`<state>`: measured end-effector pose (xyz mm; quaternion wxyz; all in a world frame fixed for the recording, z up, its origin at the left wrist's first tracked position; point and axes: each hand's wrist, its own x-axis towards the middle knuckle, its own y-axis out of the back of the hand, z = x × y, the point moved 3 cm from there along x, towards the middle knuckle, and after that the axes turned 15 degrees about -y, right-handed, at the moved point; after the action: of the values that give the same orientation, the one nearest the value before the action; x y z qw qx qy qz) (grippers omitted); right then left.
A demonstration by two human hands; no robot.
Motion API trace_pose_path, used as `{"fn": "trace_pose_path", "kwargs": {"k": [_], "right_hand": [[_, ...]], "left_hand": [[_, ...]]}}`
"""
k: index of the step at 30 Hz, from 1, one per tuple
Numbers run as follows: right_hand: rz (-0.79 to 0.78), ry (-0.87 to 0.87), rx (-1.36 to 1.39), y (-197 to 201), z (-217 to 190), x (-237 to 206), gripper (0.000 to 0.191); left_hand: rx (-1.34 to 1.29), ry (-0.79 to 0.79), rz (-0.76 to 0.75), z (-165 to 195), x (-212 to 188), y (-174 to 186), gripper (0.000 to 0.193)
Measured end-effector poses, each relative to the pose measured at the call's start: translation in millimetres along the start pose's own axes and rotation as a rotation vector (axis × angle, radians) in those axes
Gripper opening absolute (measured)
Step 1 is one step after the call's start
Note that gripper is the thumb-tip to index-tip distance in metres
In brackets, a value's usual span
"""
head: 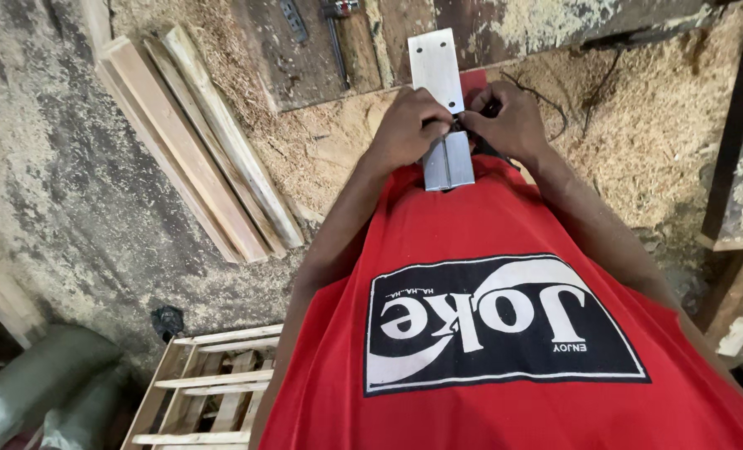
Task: The person works at a woodworking machine, using a hex key to loosen and tighten bolts on a metal blade holder mounted on the machine, adjusting the blade and its metal plate. They then lift the blade assembly off the machine and continue turning the fasteners by hand while standing.
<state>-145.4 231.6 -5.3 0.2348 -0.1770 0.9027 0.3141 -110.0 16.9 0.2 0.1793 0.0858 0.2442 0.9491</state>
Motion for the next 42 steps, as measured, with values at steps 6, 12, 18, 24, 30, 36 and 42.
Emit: {"fn": "trace_pose_path", "kwargs": {"k": [6,12,18,24,30,36,42], "right_hand": [[-0.027,-0.042,-0.066,-3,-1,4,0.025],[-0.020,-0.051,-0.066,-6,2,9,0.029],[-0.008,-0.051,-0.102,-4,-1,10,0.031],[0.015,-0.045,-0.058,-7,-3,4,0.031],[-0.039,0.329,-0.197,-1,-17,4,0.020],[-0.279,0.233,-0.355,11,-36,21,0.021],[-0.367,0.281,-0.410,9,-53,26,0.020]], "left_hand": [[-0.135,-0.022,-0.010,-6,1,3,0.036],[0.137,-0.099,0.052,0,4,-2,0.013],[0.009,0.115,-0.003,-3,3,2,0.031],[0.045,-0.256,0.041,11,7,5,0.019],[0.122,0.227,-0.162,-9,7,2,0.028],[0.001,-0.097,-0.055,-6,13,8,0.019],[0.045,-0.188,-0.031,-6,13,7,0.021]]}}
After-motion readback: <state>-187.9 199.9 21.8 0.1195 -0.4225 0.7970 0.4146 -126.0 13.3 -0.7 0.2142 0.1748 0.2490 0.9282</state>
